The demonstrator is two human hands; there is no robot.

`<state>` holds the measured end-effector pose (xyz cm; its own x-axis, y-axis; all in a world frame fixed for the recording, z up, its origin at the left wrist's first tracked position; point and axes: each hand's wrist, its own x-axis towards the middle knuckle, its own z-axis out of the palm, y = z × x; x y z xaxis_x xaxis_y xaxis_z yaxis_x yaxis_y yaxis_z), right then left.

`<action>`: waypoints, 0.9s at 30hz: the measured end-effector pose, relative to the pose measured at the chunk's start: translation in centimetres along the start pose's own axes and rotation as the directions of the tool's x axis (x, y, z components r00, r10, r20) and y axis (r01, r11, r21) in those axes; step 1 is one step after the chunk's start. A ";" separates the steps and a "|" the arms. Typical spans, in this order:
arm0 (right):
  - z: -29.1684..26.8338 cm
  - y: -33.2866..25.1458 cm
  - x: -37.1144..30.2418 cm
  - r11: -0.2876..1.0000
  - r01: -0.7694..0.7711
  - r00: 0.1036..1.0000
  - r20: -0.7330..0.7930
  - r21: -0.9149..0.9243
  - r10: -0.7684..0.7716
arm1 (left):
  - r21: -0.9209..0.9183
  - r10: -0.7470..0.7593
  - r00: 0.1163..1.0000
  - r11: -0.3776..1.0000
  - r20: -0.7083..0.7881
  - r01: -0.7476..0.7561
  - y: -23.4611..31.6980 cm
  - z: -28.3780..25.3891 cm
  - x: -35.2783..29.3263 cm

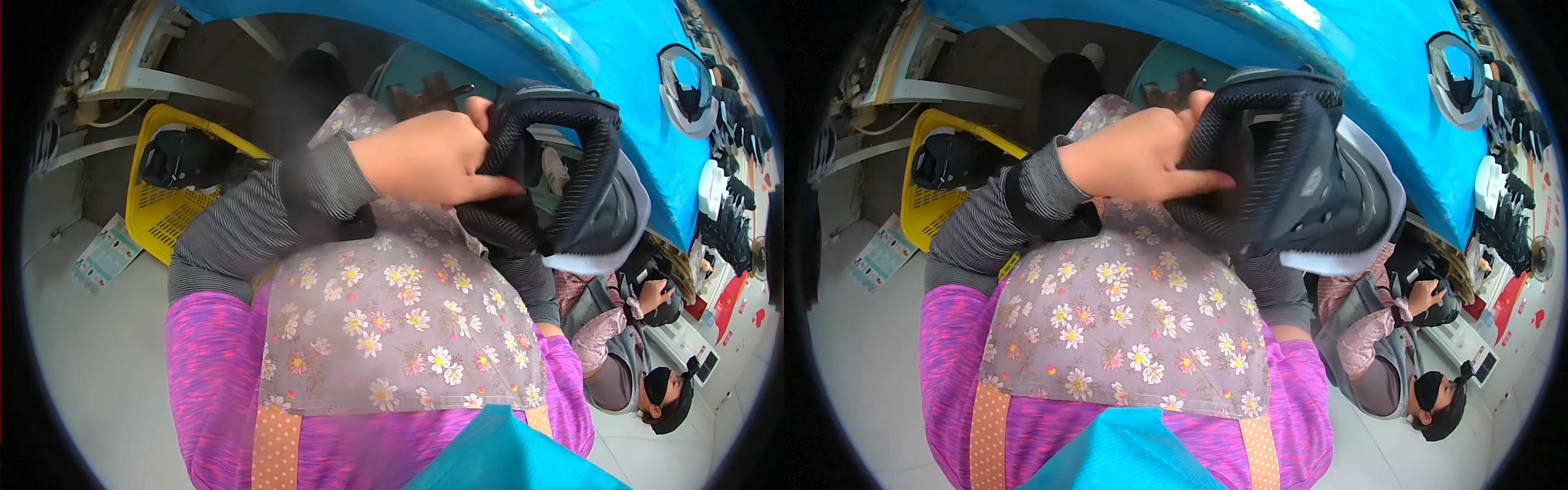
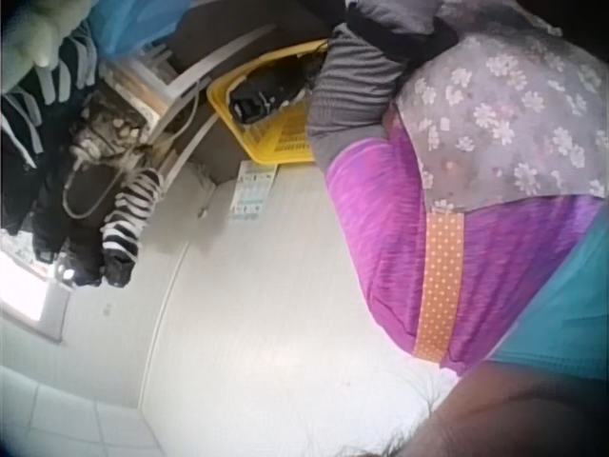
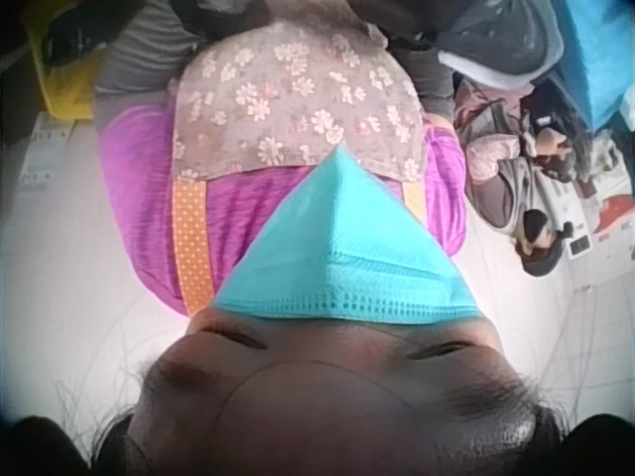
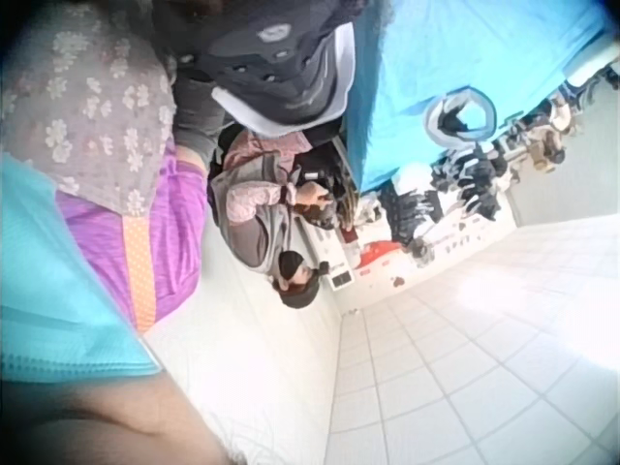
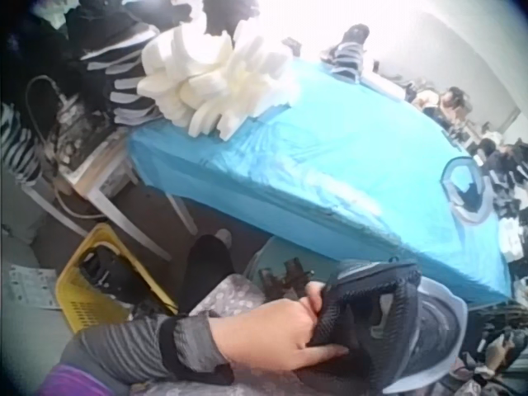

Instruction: The person inserts a white lining into a black shoe upper by hand, turns the item over, and places it into a yellow basket before picking up a white foam component.

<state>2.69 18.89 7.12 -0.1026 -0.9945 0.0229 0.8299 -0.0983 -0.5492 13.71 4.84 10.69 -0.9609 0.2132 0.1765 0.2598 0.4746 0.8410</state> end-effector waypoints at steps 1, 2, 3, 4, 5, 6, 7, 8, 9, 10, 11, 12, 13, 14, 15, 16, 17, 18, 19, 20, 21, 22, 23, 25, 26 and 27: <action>0.0 -0.6 0.0 0.995 0.050 0.998 -0.039 -0.088 -0.054 | -0.044 -0.040 0.998 0.998 -0.040 0.038 -0.3 0.0 -0.5; 0.2 -1.4 -0.7 0.963 0.147 0.979 -0.104 -0.226 -0.174 | -0.145 -0.137 0.990 0.980 0.009 0.137 -0.6 -0.4 -0.5; 0.8 -2.4 -1.4 0.869 0.239 0.917 -0.194 -0.433 -0.349 | -0.238 -0.229 0.971 0.941 0.066 0.238 -0.9 -0.8 -0.5; 1.2 -2.9 -1.7 0.786 0.253 0.857 -0.246 -0.564 -0.452 | -0.290 -0.248 0.965 0.921 0.082 0.261 -1.2 -0.8 -0.7; 1.7 -3.1 -2.1 0.692 0.239 0.785 -0.284 -0.681 -0.550 | -0.290 -0.248 0.966 0.921 0.081 0.260 -1.5 -0.7 -0.8; 1.9 -3.3 -2.3 0.639 0.212 0.738 -0.307 -0.740 -0.601 | -0.263 -0.197 0.978 0.942 0.067 0.208 -1.5 -0.6 -0.9; 2.1 -3.3 -2.4 0.606 0.179 0.719 -0.318 -0.775 -0.618 | -0.238 -0.149 0.988 0.959 0.050 0.157 -1.1 -0.7 -1.1; 2.0 -3.6 -2.3 0.594 0.117 0.708 -0.353 -0.796 -0.612 | -0.242 -0.149 0.988 0.958 0.047 0.156 -0.6 -0.7 -1.2; 1.9 -3.8 -2.3 0.583 0.053 0.695 -0.389 -0.810 -0.604 | -0.075 -0.068 0.997 0.995 0.042 0.071 0.1 -0.8 -1.0; -0.7 -4.9 -2.4 0.746 0.248 0.896 -0.147 -0.618 -0.419 | 0.099 0.024 0.997 0.995 0.070 -0.031 1.1 -1.0 -0.4; -2.2 -5.2 -1.4 0.900 0.286 0.951 0.210 -0.329 -0.226 | 0.194 0.046 0.993 0.979 0.106 -0.066 2.1 -0.8 -0.6; -3.3 -4.0 -0.8 0.964 0.182 0.970 0.198 -0.196 -0.143 | 0.158 0.086 0.989 0.982 0.118 -0.105 2.9 -0.8 -0.6; -1.9 -2.8 -0.2 0.993 0.083 0.987 0.142 -0.089 -0.070 | 0.102 0.158 0.976 0.979 0.147 -0.174 3.2 -0.9 -0.5; -0.5 -1.7 0.2 1.000 -0.003 0.996 0.090 0.029 0.000 | 0.168 0.234 0.969 0.955 0.081 -0.245 3.1 0.0 -0.3; 0.4 -1.6 0.2 0.992 -0.089 0.995 0.057 0.086 0.084 | 0.166 0.239 0.968 0.954 0.078 -0.249 2.9 0.5 -0.4; 1.0 -1.5 0.3 0.974 -0.166 0.986 0.025 0.152 0.164 | 0.163 0.247 0.967 0.954 0.054 -0.253 2.9 0.6 -0.3; 0.6 -1.1 0.0 0.988 -0.089 0.996 0.012 0.127 0.088 | 0.160 0.254 0.967 0.954 0.029 -0.255 2.9 0.7 -0.3; -0.1 -0.9 -0.5 0.992 -0.051 0.999 0.006 0.114 0.051 | 0.162 0.253 0.967 0.953 0.026 -0.254 2.8 0.5 -0.4; -0.9 -0.5 -1.2 0.995 -0.004 1.000 -0.003 0.101 0.004 | 0.138 0.106 0.986 0.983 0.127 -0.123 3.2 -0.1 -0.5; -1.8 -0.9 -1.7 0.988 0.150 0.987 -0.060 -0.024 -0.151 | 0.130 -0.053 0.974 0.991 0.222 0.024 3.5 -0.4 -0.7; -2.3 -1.1 -2.3 0.958 0.265 0.959 -0.079 -0.105 -0.274 | 0.130 -0.060 0.973 0.991 0.223 0.031 3.4 -0.2 -0.7; -2.2 -1.4 -2.4 0.908 0.367 0.915 -0.097 -0.200 -0.391 | 0.044 -0.122 0.992 0.992 0.034 0.121 3.4 -0.2 -0.7; -2.1 -1.6 -2.5 0.843 0.451 0.859 -0.115 -0.294 -0.499 | -0.057 -0.198 0.969 0.980 -0.149 0.191 3.5 -0.4 -0.6; -1.3 -2.0 -2.8 0.740 0.504 0.782 -0.127 -0.444 -0.610 | -0.043 -0.261 0.954 0.965 -0.151 0.257 3.5 -1.2 0.0; -0.9 -2.1 -3.0 0.720 0.496 0.774 -0.128 -0.485 -0.619 | -0.036 -0.160 0.975 0.987 -0.153 0.156 3.5 -1.3 0.2; -0.7 -2.2 -3.3 0.725 0.473 0.789 -0.125 -0.501 -0.601 | -0.032 -0.057 0.986 0.998 -0.153 0.053 3.4 -1.2 0.4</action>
<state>0.89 22.45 7.69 -0.6487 -0.7210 0.2435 0.2787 -0.5228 -0.8056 14.07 5.50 14.27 -0.9775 0.0521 0.2045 0.2053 0.4580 0.8649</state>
